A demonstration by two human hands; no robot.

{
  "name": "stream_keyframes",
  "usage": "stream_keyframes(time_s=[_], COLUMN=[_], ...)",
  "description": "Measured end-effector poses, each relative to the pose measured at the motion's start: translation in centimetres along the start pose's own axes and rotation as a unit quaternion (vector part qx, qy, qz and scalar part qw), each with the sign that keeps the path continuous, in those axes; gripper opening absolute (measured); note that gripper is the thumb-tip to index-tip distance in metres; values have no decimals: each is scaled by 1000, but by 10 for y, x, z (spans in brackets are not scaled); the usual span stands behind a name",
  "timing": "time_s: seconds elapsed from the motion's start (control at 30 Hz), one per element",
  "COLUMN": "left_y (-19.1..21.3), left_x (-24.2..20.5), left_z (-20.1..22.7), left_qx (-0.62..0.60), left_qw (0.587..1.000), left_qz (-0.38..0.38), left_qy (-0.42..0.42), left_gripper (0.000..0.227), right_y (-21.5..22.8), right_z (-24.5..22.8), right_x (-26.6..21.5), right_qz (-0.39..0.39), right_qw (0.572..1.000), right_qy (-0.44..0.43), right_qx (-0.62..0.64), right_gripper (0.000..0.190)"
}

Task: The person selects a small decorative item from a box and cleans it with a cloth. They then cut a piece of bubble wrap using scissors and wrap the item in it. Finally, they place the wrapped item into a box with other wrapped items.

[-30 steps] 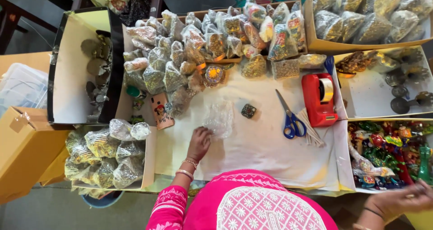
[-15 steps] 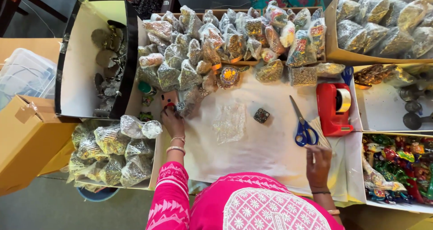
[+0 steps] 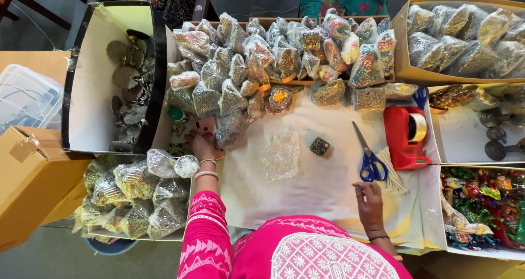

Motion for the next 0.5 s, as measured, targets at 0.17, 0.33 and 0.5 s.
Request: stream_keyframes(time_s=[0.17, 0.33, 0.5], left_y=[-4, 3, -45], left_x=[10, 12, 23], left_z=[-3, 1, -9], left_qx=[-12, -26, -74], left_qw=[994, 986, 990], left_qz=[-69, -118, -94], left_qy=[81, 116, 78], left_gripper=[96, 98, 83], right_y=[-33, -83, -92], right_z=[-21, -25, -21], right_x=[9, 9, 6], right_qz=[-43, -123, -122], right_qw=[998, 988, 985], right_qy=[38, 80, 104], right_qx=[-12, -42, -57], right_gripper=[11, 8, 8])
Point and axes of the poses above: each hand's wrist, its own x-axis towards the middle knuckle, its own y-axis out of the back of the hand, z = x × y, the point moved 10 cm from there along x, towards the middle knuckle, and after that the axes turned 7 degrees about -y, right-handed, at the moved point
